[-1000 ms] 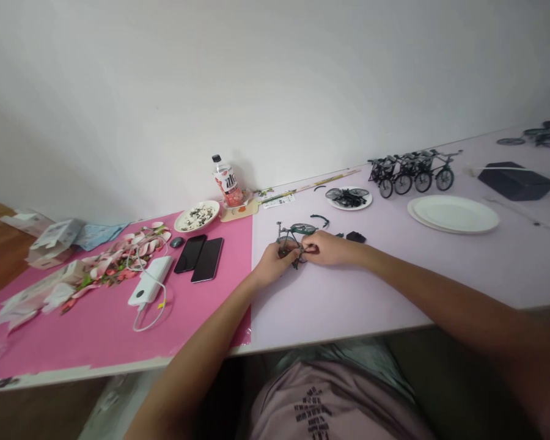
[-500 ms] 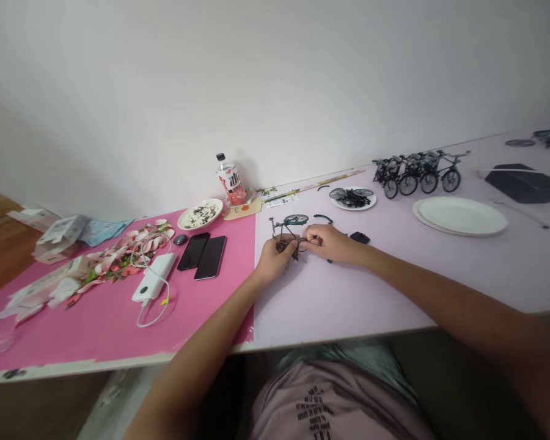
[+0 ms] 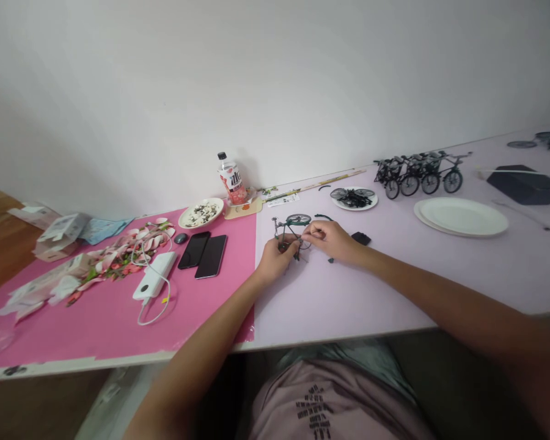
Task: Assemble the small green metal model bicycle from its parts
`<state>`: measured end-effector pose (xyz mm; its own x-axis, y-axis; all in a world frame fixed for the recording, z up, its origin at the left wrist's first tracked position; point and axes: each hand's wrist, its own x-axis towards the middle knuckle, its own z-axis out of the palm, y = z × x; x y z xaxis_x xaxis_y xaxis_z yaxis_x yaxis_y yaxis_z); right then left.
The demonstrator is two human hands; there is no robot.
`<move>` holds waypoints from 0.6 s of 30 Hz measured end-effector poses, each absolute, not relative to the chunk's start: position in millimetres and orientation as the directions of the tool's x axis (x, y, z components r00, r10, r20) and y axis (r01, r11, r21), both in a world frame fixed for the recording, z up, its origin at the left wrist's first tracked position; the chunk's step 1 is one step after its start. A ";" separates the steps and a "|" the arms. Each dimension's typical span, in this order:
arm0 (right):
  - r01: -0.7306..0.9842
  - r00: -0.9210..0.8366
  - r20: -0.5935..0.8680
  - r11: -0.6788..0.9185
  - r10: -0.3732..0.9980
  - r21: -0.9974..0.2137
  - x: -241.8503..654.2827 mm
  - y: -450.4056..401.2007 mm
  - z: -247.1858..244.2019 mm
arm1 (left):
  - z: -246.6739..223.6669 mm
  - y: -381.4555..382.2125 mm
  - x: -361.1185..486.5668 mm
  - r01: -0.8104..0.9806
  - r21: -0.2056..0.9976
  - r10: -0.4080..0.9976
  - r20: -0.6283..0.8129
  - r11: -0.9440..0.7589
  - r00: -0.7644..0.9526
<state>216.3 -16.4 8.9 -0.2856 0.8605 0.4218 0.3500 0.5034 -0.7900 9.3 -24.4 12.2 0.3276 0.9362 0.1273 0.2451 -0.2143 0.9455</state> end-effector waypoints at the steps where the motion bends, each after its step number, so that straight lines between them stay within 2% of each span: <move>1: 0.335 -0.278 0.426 0.502 0.861 -0.797 216.0 -16.8 8.9 | 12.1 -24.4 9.3 0.246 0.945 0.936 0.126 -0.214 0.328; 10: 0.250 -0.195 0.397 0.437 0.897 -0.864 212.4 -21.9 13.5 | 10.6 -23.5 9.6 0.259 0.929 0.926 0.168 -0.263 0.339; 18: 0.307 -0.202 0.428 0.472 0.881 -0.827 213.9 -18.1 9.9 | 13.7 -26.7 10.5 0.276 0.924 0.929 0.168 -0.265 0.330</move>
